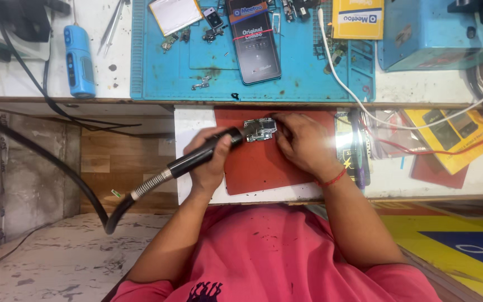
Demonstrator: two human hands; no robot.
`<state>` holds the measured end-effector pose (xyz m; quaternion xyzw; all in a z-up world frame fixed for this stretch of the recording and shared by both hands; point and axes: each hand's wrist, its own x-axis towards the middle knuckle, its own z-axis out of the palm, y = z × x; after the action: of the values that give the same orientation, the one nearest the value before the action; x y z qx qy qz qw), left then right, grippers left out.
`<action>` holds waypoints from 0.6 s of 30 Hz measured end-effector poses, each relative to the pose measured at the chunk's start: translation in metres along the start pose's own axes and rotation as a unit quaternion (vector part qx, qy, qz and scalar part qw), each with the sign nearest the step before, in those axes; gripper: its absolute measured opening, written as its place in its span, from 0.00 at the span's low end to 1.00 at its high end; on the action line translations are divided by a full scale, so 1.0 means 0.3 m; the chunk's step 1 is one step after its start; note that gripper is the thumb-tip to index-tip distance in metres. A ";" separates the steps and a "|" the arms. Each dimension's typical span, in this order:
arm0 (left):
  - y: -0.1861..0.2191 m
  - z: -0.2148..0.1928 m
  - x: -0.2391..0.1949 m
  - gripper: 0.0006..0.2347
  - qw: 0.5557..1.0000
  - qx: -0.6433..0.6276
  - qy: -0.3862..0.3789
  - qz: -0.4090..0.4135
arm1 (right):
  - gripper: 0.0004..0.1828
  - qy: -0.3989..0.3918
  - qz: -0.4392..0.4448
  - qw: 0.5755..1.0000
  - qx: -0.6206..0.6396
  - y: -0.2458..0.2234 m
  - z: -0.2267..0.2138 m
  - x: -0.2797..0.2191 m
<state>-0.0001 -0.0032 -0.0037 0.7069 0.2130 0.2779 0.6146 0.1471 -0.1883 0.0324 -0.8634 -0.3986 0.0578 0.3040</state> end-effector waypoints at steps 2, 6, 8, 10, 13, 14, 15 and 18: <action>0.000 -0.001 0.001 0.16 0.996 -0.023 -0.037 0.072 | 0.18 -0.003 0.003 1.000 0.003 0.002 0.002 0.001; -0.006 0.001 0.001 0.17 0.996 -0.048 0.049 -0.049 | 0.18 -0.009 0.001 1.000 -0.006 0.000 0.002 0.003; -0.012 0.003 0.006 0.16 0.999 -0.026 -0.024 0.039 | 0.18 0.000 0.001 1.000 -0.006 0.000 0.000 0.000; -0.017 0.003 0.000 0.16 0.997 -0.012 -0.036 0.068 | 0.18 0.001 0.000 1.000 -0.009 -0.002 0.000 -0.001; -0.016 -0.007 -0.005 0.15 0.999 -0.007 0.001 0.033 | 0.19 -0.004 -0.002 1.000 -0.011 -0.008 0.003 0.001; -0.016 -0.005 -0.003 0.16 1.000 -0.009 -0.009 0.025 | 0.19 -0.003 -0.002 1.000 -0.010 -0.007 -0.001 0.001; -0.015 -0.002 -0.002 0.16 1.000 -0.011 -0.019 0.017 | 0.18 -0.003 -0.003 1.000 -0.008 -0.006 -0.003 0.000; -0.012 0.002 -0.010 0.15 0.998 -0.032 -0.015 0.050 | 0.19 -0.013 0.010 1.000 -0.013 -0.012 -0.008 0.002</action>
<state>-0.0018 -0.0051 -0.0076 0.7009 0.1593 0.3048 0.6249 0.1460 -0.1875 0.0365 -0.8704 -0.3946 0.0665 0.2869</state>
